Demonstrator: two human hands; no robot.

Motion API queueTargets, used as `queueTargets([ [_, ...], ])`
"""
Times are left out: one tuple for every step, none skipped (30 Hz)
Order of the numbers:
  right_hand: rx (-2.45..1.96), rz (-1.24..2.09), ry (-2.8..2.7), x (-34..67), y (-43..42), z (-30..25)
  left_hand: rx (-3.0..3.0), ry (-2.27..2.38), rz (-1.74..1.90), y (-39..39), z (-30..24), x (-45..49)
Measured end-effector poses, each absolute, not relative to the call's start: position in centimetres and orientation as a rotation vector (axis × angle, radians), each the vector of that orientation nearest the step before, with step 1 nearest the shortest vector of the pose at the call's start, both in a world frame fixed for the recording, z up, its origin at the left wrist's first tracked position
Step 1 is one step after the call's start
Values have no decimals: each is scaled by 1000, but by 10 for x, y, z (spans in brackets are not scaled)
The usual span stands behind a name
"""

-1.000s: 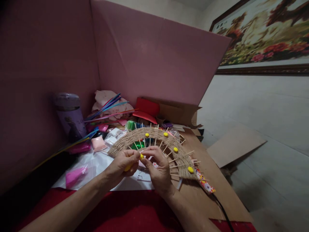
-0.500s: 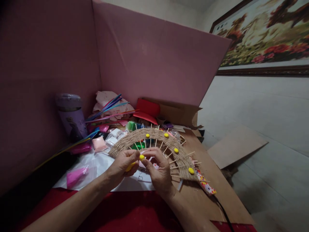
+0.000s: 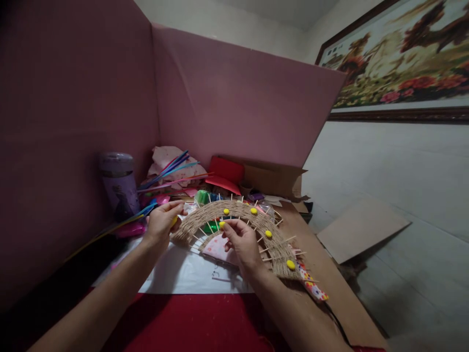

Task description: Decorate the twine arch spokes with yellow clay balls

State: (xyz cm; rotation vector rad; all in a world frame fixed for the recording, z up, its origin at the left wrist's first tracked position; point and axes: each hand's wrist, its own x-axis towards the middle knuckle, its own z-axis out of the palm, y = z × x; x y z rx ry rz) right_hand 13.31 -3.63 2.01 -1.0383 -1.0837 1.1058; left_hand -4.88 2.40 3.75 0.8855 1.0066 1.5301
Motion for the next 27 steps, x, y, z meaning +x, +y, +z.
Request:
queueTargets([
  [-1043, 1133, -1098, 132, -32, 22, 902, 1019, 1531, 26, 43, -50],
  [-1056, 1149, -1126, 131, -27, 24, 919, 1038, 1518, 28, 47, -50],
  [-1076, 1148, -1167, 129, -21, 25, 934, 1071, 1489, 31, 50, -50],
  [-1099, 1130, -1220, 127, -14, 26, 949, 1117, 1452, 33, 52, -49],
  [-1117, 1089, -1282, 125, -7, 27, 963, 1171, 1408, 36, 52, -48],
  [-1122, 1028, -1352, 123, 0, 28, 980, 1228, 1337, 40, 50, -47],
  [-1120, 936, -1426, 121, 7, 29, 992, 1242, 1296, 44, 48, -46],
  [-1110, 810, -1498, 119, 13, 30, 1002, 1253, 1277, 47, 44, -46],
  [-1108, 670, -1568, 117, 19, 31, 1018, 1263, 1270, 51, 40, -45],
  [-1118, 522, -1631, 116, 24, 31, 1036, 1270, 1272, 54, 35, -45],
  [-1139, 375, -1686, 114, 29, 32, 1057, 1270, 1273, 58, 32, -45],
  [-1168, 245, -1732, 112, 32, 32, 1077, 1269, 1274, 60, 28, -45],
  [-1201, 134, -1768, 110, 35, 32, 1095, 1266, 1273, 62, 26, -44],
  [-1235, 43, -1794, 108, 37, 31, 1115, 1259, 1269, 64, 25, -44],
  [-1269, -28, -1809, 106, 38, 30, 1134, 1248, 1261, 66, 24, -43],
  [-1302, -86, -1815, 104, 40, 29, 1153, 1233, 1251, 67, 24, -42],
  [-1335, -135, -1816, 102, 41, 28, 1172, 1215, 1236, 68, 25, -41],
  [-1367, -179, -1813, 100, 42, 27, 1189, 1196, 1219, 69, 26, -41],
  [-1397, -217, -1807, 99, 43, 26, 1203, 1178, 1197, 70, 26, -40],
  [-1423, -245, -1802, 97, 44, 24, 1214, 1163, 1175, 71, 27, -41],
  [-1443, -265, -1798, 96, 45, 23, 1223, 1150, 1154, 72, 27, -41],
  [-1456, -276, -1798, 96, 45, 22, 1228, 1140, 1135, 73, 27, -42],
  [-1463, -282, -1799, 95, 46, 21, 1231, 1131, 1117, 74, 26, -43],
  [-1466, -284, -1800, 95, 47, 20, 1232, 1123, 1103, 75, 25, -44],
  [-1464, -286, -1803, 95, 47, 19, 1231, 1117, 1092, 76, 23, -45],
  [-1461, -288, -1805, 95, 48, 18, 1229, 1111, 1084, 77, 22, -45],
  [-1459, -289, -1806, 96, 49, 17, 1227, 1105, 1076, 77, 21, -46],
])
